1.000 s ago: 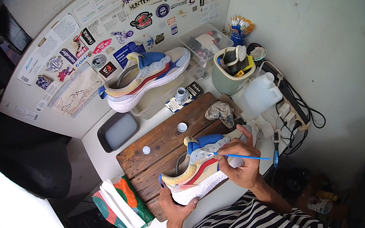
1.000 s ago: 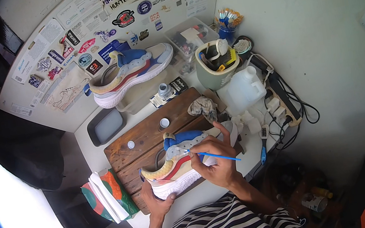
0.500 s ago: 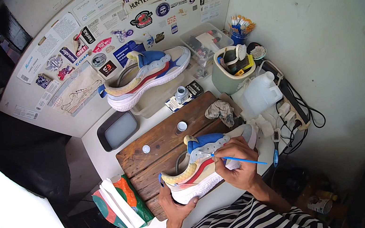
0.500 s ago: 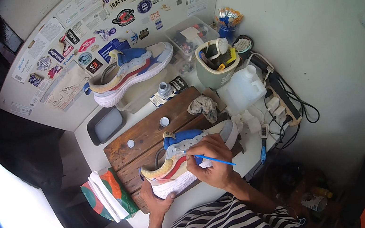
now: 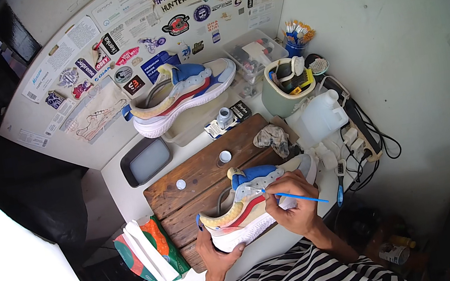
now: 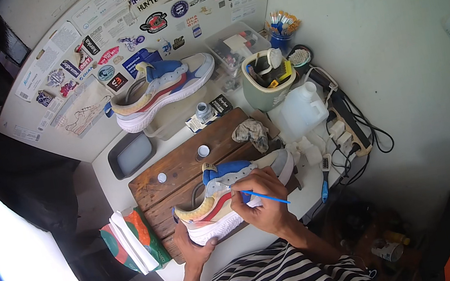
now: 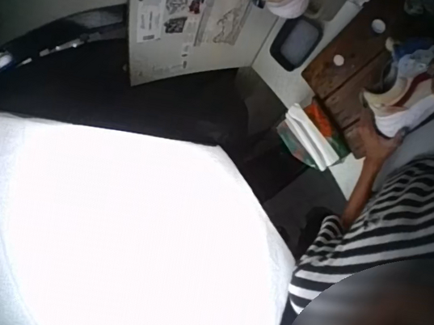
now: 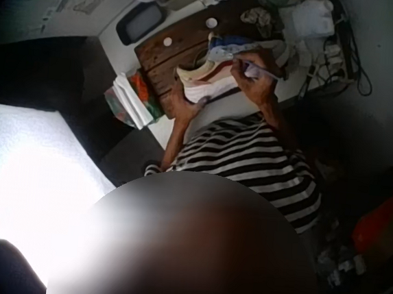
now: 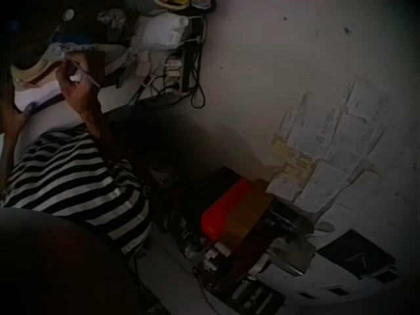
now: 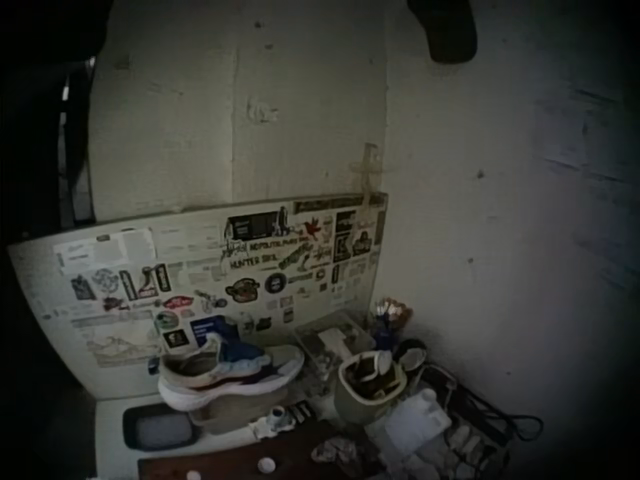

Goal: Applying paint or adhesive to a sneaker using a small brush.

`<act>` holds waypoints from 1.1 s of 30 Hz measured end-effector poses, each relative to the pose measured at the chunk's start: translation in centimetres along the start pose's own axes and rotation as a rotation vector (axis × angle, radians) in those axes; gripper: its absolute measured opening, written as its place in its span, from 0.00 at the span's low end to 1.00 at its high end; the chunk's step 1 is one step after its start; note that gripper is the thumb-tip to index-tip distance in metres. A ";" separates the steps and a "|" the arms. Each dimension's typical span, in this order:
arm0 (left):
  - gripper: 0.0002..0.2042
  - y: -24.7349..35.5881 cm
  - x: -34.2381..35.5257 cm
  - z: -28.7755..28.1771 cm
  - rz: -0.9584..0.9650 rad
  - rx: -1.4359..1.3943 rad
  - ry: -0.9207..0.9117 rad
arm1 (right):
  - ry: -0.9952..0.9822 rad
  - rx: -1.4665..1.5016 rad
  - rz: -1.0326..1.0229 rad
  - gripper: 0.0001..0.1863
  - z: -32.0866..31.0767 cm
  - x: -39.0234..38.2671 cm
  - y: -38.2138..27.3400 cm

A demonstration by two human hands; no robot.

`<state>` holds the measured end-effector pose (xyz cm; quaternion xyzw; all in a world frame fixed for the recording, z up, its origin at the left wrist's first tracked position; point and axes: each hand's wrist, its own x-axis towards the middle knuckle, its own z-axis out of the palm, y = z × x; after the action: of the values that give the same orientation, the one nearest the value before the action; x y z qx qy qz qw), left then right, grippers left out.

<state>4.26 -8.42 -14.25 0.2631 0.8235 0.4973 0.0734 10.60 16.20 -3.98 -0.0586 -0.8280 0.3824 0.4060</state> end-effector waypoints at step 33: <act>0.47 0.7 0.4 0.0 0.001 -0.033 0.015 | -0.010 -0.037 -0.010 0.16 -0.2 -0.4 0.0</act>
<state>4.21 -7.98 -13.56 0.2586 0.8154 0.5130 0.0711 11.01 16.11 -4.13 -0.0600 -0.8372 0.3654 0.4026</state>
